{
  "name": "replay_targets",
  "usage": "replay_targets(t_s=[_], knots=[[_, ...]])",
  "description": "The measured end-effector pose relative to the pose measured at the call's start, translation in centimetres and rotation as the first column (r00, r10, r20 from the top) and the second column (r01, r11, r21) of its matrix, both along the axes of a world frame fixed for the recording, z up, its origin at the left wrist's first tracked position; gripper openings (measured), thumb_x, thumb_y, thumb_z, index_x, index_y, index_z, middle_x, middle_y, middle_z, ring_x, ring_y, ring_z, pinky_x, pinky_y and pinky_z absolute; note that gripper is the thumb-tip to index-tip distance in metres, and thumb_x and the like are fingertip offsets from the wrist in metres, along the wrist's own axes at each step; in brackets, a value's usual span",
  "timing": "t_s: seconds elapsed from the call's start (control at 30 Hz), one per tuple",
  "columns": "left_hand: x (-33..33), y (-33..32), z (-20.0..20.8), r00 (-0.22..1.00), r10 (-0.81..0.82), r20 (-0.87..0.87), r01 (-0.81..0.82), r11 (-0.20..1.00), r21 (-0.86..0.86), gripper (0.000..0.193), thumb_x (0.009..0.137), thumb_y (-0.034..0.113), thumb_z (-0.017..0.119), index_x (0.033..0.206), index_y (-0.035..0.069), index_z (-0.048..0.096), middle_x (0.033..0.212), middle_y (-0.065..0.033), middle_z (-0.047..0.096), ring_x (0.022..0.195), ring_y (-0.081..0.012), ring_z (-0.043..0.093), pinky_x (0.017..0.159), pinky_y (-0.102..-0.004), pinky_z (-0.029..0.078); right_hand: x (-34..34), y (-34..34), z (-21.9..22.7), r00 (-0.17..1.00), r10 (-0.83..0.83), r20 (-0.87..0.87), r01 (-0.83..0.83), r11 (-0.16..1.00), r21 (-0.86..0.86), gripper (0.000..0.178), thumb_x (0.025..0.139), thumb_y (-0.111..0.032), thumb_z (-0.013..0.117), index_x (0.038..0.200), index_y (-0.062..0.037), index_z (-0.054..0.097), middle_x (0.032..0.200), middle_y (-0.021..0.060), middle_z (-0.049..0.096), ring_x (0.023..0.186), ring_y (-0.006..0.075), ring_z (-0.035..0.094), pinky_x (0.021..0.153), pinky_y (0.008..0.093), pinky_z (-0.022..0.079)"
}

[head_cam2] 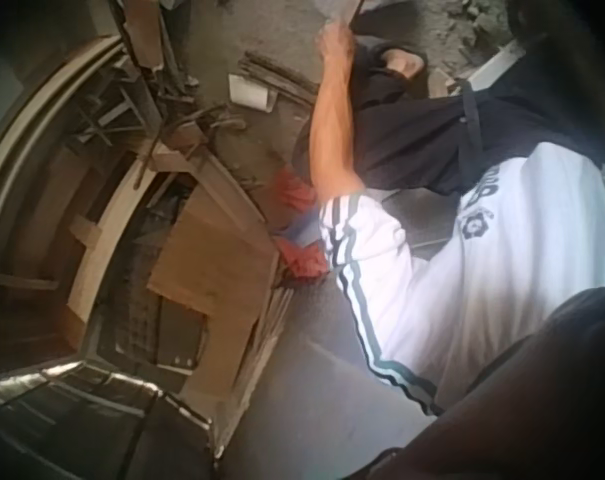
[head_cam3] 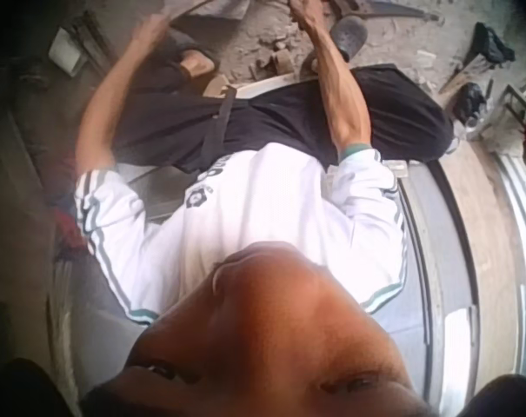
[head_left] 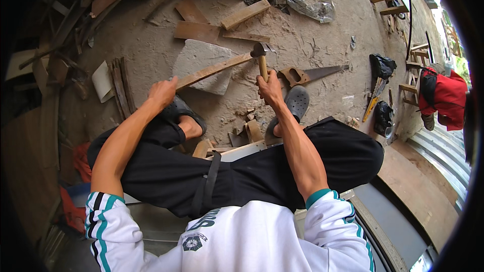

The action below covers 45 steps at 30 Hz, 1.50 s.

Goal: The person sits on the floor and repeatedly hammers a long, thin piece of wood placed on a concrete block. The person holds the wood with one hand and strikes it with a hammer in the other hand, occasionally repositioning the wood.

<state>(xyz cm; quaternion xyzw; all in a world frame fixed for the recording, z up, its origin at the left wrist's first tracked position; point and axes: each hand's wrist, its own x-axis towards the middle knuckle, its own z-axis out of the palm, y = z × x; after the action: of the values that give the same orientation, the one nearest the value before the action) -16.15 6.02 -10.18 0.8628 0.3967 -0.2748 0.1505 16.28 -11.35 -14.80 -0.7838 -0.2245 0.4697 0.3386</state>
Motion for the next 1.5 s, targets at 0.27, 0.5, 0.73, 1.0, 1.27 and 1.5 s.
replay_targets(t_s=[0.27,0.5,0.73,1.0,1.27,1.5], knots=[[1.9,-0.2,1.9,0.998,-0.011,-0.06,0.01,0.999,-0.032,0.025,0.085,0.002,0.058,0.109,0.003,0.05,0.093,-0.0259,0.07,0.094,-0.0448,0.068,0.08,-0.0524,0.054,1.1,2.0,-1.2,0.979,0.063,0.196,-0.061,0.998,-0.016,0.036,0.089,-0.029,0.057,0.11,0.0005,0.058,0.082,0.0243,0.067,0.069,0.0383,0.068,0.064,0.0467,0.052],[2.3,-0.1,2.1,0.999,-0.02,-0.036,0.02,1.0,-0.008,0.025,0.084,0.002,0.059,0.108,0.001,0.051,0.091,-0.0266,0.07,0.093,-0.0457,0.067,0.079,-0.0522,0.055,-0.1,2.1,-3.4,0.901,-0.079,0.427,-0.003,0.982,0.187,0.04,0.094,-0.037,0.056,0.111,-0.001,0.055,0.081,0.0261,0.064,0.074,0.0402,0.065,0.067,0.0491,0.05],[1.0,-0.7,0.9,1.0,-0.018,0.024,0.019,1.0,-0.011,0.025,0.083,0.0,0.058,0.107,0.001,0.05,0.091,-0.0283,0.069,0.089,-0.0473,0.067,0.077,-0.0526,0.055,3.5,2.8,-1.2,0.987,0.015,0.162,-0.013,1.0,-0.011,0.037,0.095,-0.036,0.055,0.106,-0.001,0.055,0.064,0.0085,0.056,0.047,0.0197,0.056,0.045,0.0373,0.047],[1.3,-1.0,1.3,0.999,-0.035,-0.026,0.037,0.998,0.045,0.019,0.088,0.002,0.052,0.107,0.002,0.049,0.089,-0.0267,0.07,0.089,-0.0442,0.069,0.075,-0.0524,0.055,1.2,4.0,0.7,0.931,-0.096,0.353,0.006,0.969,0.248,0.035,0.094,-0.035,0.059,0.105,-0.002,0.055,0.082,0.0304,0.064,0.078,0.0498,0.064,0.069,0.0511,0.048],[0.2,-1.0,-1.1,0.996,-0.092,0.001,0.091,0.987,0.133,0.015,0.093,0.007,0.049,0.107,0.004,0.048,0.087,-0.0254,0.07,0.083,-0.042,0.071,0.069,-0.049,0.058,2.5,2.6,1.1,0.992,0.067,0.111,-0.059,0.996,-0.07,0.034,0.097,-0.034,0.054,0.11,-0.0019,0.055,0.06,0.0059,0.054,0.044,0.0185,0.054,0.041,0.037,0.044],[1.5,-0.6,-1.0,0.991,-0.132,0.016,0.126,0.972,0.198,0.015,0.094,0.01,0.047,0.108,0.004,0.048,0.083,-0.0231,0.07,0.079,-0.0409,0.072,0.066,-0.0497,0.059,0.6,2.1,-5.4,0.882,-0.172,0.439,0.022,0.945,0.327,0.036,0.095,-0.036,0.055,0.105,-0.0016,0.056,0.065,0.012,0.059,0.048,0.022,0.058,0.046,0.0392,0.046]])
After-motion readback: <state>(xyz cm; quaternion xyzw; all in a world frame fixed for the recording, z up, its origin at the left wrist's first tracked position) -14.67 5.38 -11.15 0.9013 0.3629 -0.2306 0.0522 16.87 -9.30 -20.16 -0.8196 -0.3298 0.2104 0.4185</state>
